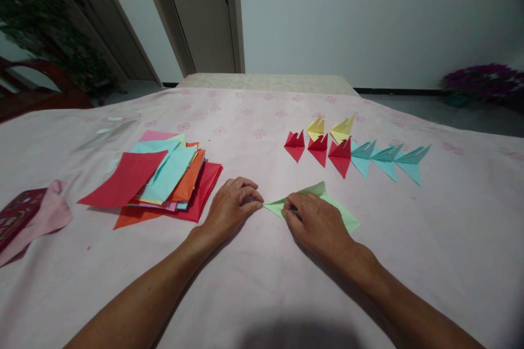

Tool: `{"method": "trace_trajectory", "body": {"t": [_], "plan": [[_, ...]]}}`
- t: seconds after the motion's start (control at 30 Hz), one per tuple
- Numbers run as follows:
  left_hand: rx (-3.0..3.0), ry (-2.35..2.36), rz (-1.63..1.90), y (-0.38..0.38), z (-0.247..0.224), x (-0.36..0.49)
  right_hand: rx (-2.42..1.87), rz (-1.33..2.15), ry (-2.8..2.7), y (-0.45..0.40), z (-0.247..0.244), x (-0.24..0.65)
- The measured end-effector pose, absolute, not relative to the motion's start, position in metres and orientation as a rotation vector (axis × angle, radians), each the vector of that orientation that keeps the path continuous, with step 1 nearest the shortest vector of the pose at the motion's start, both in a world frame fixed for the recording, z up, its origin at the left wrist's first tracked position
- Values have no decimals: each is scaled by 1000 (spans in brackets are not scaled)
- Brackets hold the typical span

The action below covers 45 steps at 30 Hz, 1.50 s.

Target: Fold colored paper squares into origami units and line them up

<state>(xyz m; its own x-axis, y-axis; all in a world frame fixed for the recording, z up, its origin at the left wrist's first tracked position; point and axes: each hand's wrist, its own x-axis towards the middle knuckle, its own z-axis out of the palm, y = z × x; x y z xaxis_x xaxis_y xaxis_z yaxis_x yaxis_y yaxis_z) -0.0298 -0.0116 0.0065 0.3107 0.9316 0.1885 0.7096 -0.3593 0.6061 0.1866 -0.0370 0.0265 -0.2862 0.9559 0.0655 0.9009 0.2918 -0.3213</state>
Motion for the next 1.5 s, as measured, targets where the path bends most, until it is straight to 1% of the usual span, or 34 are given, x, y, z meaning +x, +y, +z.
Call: {"method": "trace_trajectory", "body": {"t": [0.6, 0.93, 1.5], "plan": [[2143, 1571, 716, -7, 6, -18, -1757, 360, -2325, -36, 32, 185], [2103, 1316, 708, 0, -1, -39, -1780, 375, -2340, -35, 34, 185], [2150, 1404, 757, -5, 2, -31, -1750, 375, -2334, -34, 31, 186]]}}
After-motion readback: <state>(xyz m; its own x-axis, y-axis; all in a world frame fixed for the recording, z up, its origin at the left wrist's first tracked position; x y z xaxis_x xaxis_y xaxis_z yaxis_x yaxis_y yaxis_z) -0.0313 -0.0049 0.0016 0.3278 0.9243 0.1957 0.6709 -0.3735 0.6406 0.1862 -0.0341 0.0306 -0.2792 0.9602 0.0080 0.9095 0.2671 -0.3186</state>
